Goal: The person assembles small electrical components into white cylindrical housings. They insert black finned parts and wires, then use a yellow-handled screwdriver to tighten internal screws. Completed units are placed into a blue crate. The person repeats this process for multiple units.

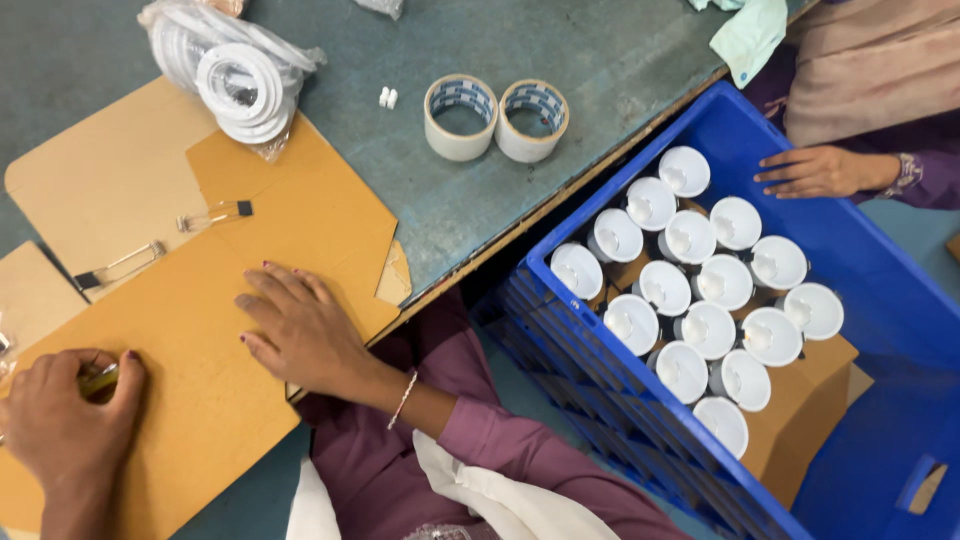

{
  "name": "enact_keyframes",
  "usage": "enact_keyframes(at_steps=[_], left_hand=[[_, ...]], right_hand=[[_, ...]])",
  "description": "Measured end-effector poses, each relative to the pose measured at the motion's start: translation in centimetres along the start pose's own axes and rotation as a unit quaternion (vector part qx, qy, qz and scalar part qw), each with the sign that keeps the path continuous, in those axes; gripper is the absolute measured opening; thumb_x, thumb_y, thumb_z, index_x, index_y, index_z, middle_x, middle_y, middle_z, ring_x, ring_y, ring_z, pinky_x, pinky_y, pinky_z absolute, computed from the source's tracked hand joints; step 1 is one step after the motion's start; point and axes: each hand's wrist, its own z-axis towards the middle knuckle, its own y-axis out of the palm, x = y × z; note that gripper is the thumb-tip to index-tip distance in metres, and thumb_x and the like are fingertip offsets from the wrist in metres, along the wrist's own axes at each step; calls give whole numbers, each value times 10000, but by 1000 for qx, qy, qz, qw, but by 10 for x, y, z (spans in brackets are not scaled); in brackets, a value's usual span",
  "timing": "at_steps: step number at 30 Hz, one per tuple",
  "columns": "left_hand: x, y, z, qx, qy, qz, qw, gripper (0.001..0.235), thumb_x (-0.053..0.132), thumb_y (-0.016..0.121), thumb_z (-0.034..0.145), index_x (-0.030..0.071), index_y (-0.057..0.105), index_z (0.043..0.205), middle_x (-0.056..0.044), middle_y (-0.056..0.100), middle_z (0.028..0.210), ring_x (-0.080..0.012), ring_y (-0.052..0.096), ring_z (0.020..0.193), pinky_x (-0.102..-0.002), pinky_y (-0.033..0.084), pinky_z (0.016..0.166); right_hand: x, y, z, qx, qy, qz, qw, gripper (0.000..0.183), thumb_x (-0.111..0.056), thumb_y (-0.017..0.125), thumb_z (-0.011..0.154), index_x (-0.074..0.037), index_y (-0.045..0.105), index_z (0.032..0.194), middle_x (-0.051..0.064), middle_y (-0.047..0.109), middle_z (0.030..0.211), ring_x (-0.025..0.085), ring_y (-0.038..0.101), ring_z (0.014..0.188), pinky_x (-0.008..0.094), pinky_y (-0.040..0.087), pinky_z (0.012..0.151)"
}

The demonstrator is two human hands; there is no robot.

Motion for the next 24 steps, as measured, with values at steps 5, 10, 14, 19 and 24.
enact_keyframes(at_steps=[5, 10, 14, 19, 24], left_hand=[[2, 3, 5, 9, 5, -16, 1000, 256, 366, 680, 1016, 150, 629, 888, -2, 619, 956, -220, 581, 1002, -364, 399, 902], [12, -3, 14, 24, 3, -34, 999, 290, 401, 717, 1015, 140, 650, 909, -34, 656, 1000, -260, 586, 1013, -423, 399, 925], [23, -13, 19, 35, -8, -76, 996, 300, 419, 745, 993, 126, 689, 958, -52, 672, 1001, -271, 610, 1030, -462, 401, 944], [27, -27, 23, 42, 2, -123, 992, 311, 407, 791, 977, 124, 672, 927, -48, 658, 967, -286, 602, 1060, -461, 396, 939], [34, -40, 24, 47, 4, -162, 986, 286, 369, 807, 950, 122, 667, 919, -50, 655, 999, -287, 593, 1030, -468, 389, 914]], right_hand=[[0, 9, -4, 23, 16, 10, 1000, 356, -295, 641, 974, -111, 627, 1279, 101, 545, 1507, 287, 434, 1507, 479, 331, 1247], [0, 20, -2, 44, 31, -7, 999, 296, -275, 651, 963, -127, 672, 1218, 60, 575, 1471, 244, 456, 1478, 448, 334, 1224], [-1, 21, -2, 53, 31, -4, 998, 283, -260, 653, 962, -133, 687, 1213, 50, 589, 1450, 233, 463, 1455, 438, 338, 1218], [2, 27, -3, 38, 16, -20, 999, 293, -243, 662, 960, -127, 679, 1228, 46, 599, 1435, 251, 485, 1433, 446, 355, 1185], [22, 9, 11, 64, 17, 375, 924, 529, -188, 719, 966, -203, 426, 1406, 133, 623, 1337, 283, 636, 1189, 451, 537, 1035]])
